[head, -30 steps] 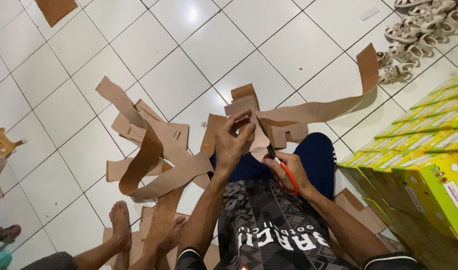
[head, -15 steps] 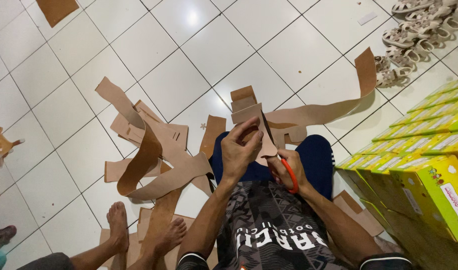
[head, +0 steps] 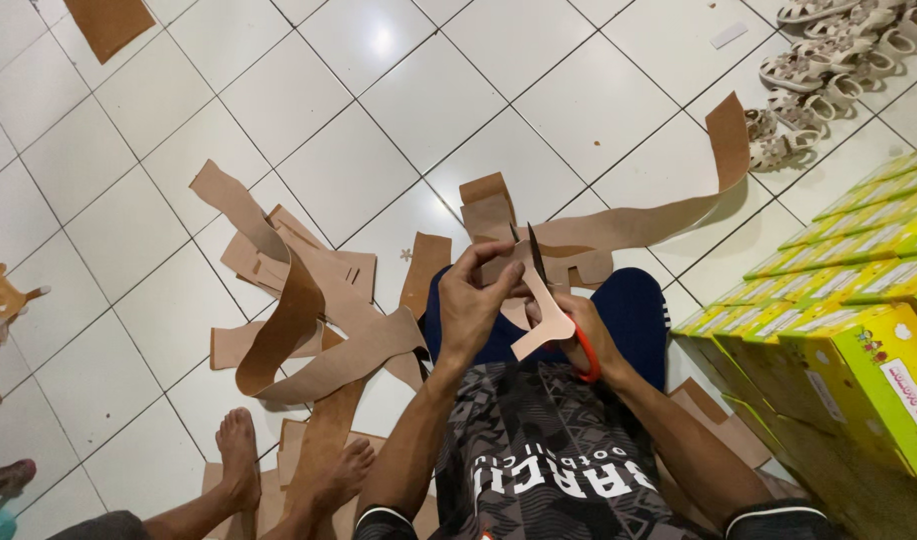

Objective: The person sits on the floor and uses red-handled scissors to cut a long strip of light brown material into smaller pieces. They repeatedly trim the material and drop the cut pieces onto the floor. The person briefly stands to move a green plastic stool before resuming the cutting task.

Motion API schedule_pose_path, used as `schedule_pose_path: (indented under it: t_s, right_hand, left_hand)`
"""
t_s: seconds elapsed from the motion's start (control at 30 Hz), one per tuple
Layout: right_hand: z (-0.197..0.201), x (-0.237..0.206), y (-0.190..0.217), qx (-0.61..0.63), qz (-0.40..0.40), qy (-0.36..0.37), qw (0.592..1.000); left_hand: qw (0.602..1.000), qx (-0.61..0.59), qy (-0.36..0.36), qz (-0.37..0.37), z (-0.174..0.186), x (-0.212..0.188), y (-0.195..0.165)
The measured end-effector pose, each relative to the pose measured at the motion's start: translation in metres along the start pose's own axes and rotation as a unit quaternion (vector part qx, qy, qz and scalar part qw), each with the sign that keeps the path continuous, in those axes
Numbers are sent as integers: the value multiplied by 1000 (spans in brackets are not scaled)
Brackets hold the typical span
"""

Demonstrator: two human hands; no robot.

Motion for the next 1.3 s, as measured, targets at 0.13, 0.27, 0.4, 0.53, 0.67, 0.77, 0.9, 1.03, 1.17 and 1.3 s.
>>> schedule_pose_path:
  t_s: [0.13,0.27,0.4,0.53,0.67,0.77,0.9,1.03,1.17,1.3]
  right_hand:
    - [-3,1,8,81,-17,6,997]
    - [-7,-2,13,96,-71,-16,993]
    - [-13,-3,11,118,-68,-35,990]
    - [-14,-4,7,112,-43,-39,992]
    - [-4,1,3,37,-48,-42,997]
    - [-1,1,0,37,-53,-49,997]
    - [2,-2,0,-18,-32,-58,998]
    - [5,-4,6,-56,35,-56,996]
    - [7,-5,4,-45,-43,-50,997]
    - [9,-7,6,-9,-106,-56,993]
  left_hand:
    - [1000,-14,-11,-17,-1,-3,1]
    - [999,26,-27,-27,-1,-4,5]
    - [999,11,-34,-22,-3,-4,12]
    - [999,37,-25,-27,-2,-3,12]
    - [1000,16,4,-17,-6,-5,10]
    - [999,-27,18,0,-8,-6,9]
    - [999,-28,31,25,-7,-6,7]
    - [999,-25,41,1,-4,-3,2]
    - [999,-16,52,5,2,0,-3]
    - [998,11,64,6,8,4,-5]
Point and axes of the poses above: each hand's wrist, its own x-axis towards the middle knuckle, its own z-axis out of the back of the hand, y = z × x, the point moved 4 cm from there along x, towards the middle knuckle, and after that the axes turned 14 degrees about y, right-handed, at the moved point
